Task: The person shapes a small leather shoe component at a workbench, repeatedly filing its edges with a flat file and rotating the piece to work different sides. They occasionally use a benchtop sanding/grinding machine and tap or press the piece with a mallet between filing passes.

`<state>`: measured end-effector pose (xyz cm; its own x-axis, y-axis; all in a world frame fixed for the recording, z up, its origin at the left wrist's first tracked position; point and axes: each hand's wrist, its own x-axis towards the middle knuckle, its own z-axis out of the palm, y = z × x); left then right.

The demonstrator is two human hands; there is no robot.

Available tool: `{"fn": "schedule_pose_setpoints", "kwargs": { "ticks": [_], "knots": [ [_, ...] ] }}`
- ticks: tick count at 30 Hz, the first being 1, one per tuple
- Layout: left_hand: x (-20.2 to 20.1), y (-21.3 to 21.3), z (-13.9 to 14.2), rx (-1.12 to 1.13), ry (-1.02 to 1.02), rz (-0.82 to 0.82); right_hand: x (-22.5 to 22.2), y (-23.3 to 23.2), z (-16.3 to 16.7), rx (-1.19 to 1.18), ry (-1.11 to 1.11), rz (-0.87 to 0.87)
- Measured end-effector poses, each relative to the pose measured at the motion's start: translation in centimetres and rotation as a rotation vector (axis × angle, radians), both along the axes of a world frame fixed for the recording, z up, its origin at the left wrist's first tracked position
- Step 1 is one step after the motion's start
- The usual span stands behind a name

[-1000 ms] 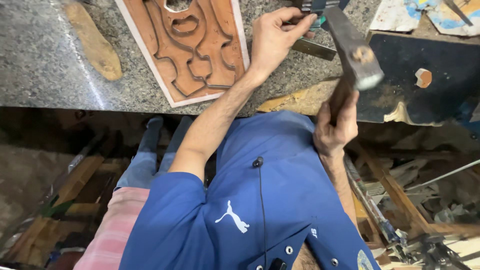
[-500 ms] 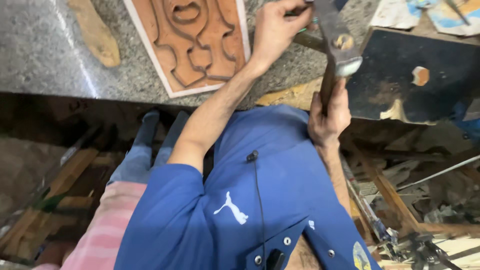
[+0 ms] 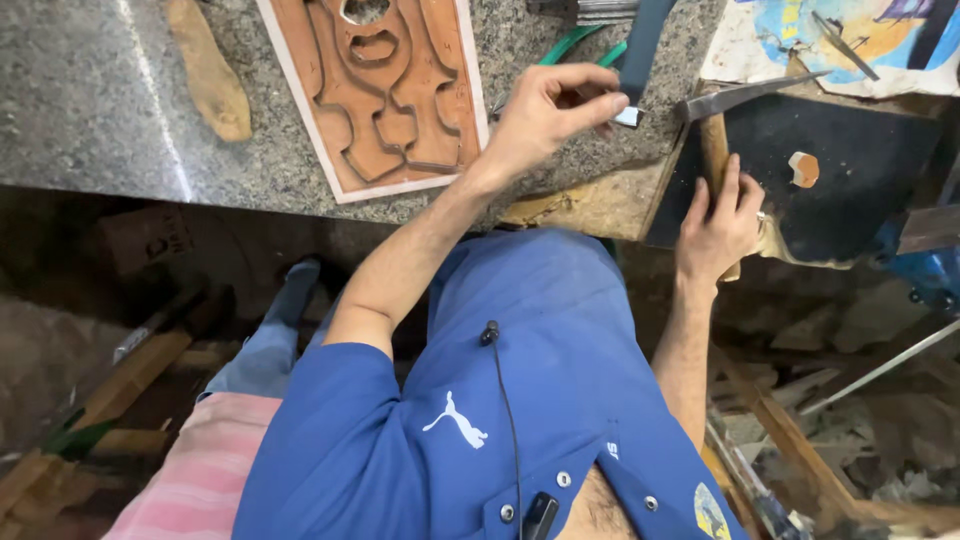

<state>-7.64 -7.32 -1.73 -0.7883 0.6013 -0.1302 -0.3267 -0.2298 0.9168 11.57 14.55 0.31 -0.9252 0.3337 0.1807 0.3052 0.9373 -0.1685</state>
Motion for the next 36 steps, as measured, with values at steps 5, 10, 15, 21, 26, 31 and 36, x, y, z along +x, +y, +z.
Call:
{"fn": "schedule_pose_setpoints", "kwargs": {
  "ticks": [5,10,15,21,26,31,36],
  "knots": [
    [2.7,1.4,3.0,-0.075,-0.052,-0.044,-2.4,-3.1,5.2,-0.322,0.241,0.255],
    [5.6,3.3,4.4,-0.160,0.013,-0.056,-3.7,-3.9,7.8,-0.310,0.344,0.377],
    [7.4,5.6,4.6,0.001,-0.172,-0.148,-1.1,-0.3,8.1,-0.564,0.377,0.369],
    [9.3,9.3,4.3,0.297,-0.460,-0.232,1.9,4.7,7.5,-0.787,0.290,0.431],
    [10.9,12.2,3.7,0.269,-0.464,-0.107,2.8,9.9,5.5,-0.899,0.141,0.231],
    [12.1,13.8,4.2,0.148,-0.405,-0.014,2.4,14.3,1.4,-0.112,0.070,0.215],
    [13.1,14.5,5.2,0.105,-0.369,-0.023,3.8,15.8,-2.0,-0.349,0.133,0.104]
  ]
}}
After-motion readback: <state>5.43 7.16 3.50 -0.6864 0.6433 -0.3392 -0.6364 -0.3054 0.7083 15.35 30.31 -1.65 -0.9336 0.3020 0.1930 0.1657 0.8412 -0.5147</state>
